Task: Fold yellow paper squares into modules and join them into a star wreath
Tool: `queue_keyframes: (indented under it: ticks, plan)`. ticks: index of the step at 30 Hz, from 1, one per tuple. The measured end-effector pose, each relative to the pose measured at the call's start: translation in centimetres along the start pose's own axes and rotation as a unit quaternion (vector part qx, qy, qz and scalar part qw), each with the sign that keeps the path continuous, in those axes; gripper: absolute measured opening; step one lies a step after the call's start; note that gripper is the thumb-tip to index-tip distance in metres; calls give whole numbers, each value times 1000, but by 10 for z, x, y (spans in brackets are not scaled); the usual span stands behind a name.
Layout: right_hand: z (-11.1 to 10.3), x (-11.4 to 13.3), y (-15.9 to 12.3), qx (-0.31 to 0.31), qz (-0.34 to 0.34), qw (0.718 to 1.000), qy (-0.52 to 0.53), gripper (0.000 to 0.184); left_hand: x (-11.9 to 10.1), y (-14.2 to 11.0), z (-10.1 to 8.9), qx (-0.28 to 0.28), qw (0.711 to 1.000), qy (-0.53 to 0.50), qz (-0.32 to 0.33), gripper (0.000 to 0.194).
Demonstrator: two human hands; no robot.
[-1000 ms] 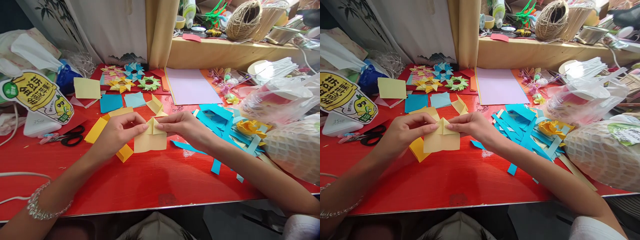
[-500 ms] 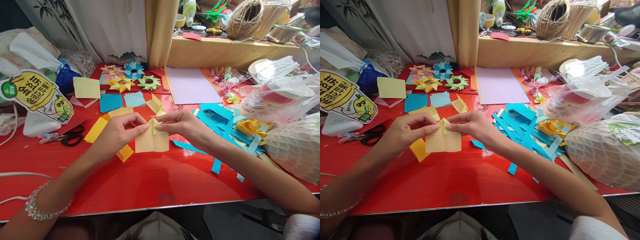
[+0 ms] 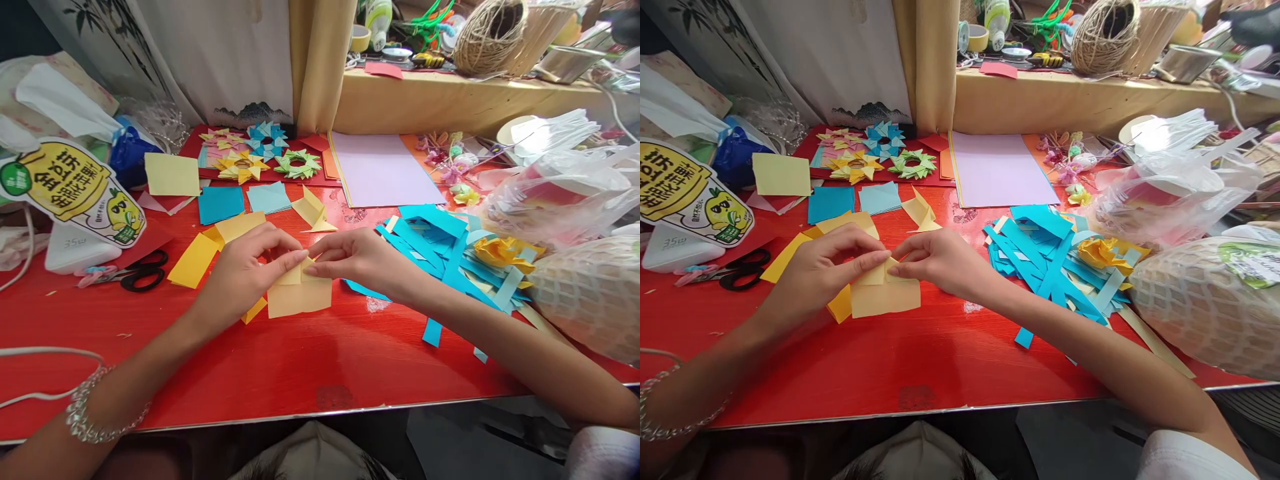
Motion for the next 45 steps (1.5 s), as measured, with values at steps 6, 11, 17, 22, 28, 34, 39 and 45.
queue_keyframes:
  ticks: [6, 11, 17, 22, 28, 34, 39, 45]
  plan:
    - [-1, 1, 2, 6, 4, 1000, 5, 28, 6, -1, -1, -62, 991, -106, -57, 12]
    - [-12, -1, 7, -63, -24, 997, 33, 31, 16, 3, -11, -156, 962, -216, -66, 9]
    - [-8, -1, 7, -48, -42, 990, 123, 33, 23, 6, -12, -219, 924, -306, -70, 9]
    - [-4, -1, 4, -55, -69, 980, 179, 24, 17, 3, -3, -151, 948, -272, -70, 12]
    - [-6, -1, 3, -81, -96, 979, 163, 24, 12, 1, 6, -49, 966, -245, -67, 9]
    - [-5, -3, 2, -119, -98, 985, 76, 22, 8, -2, 10, 26, 971, -216, -96, 14]
    - [-5, 0, 1, -101, -107, 988, 48, 22, 7, -2, 11, 30, 972, -211, -100, 15]
    - [-5, -3, 3, -71, -84, 991, 76, 27, 12, -1, 11, 23, 969, -211, -122, 19]
Point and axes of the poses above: each hand's wrist, its own y-axis towards the middle knuckle, its own z-axis out of the palm, x = y × z, the point moved 3 cm from there along y, towards the middle knuckle, and after that the axes turned 2 degrees about x, right-handed, at the moved point
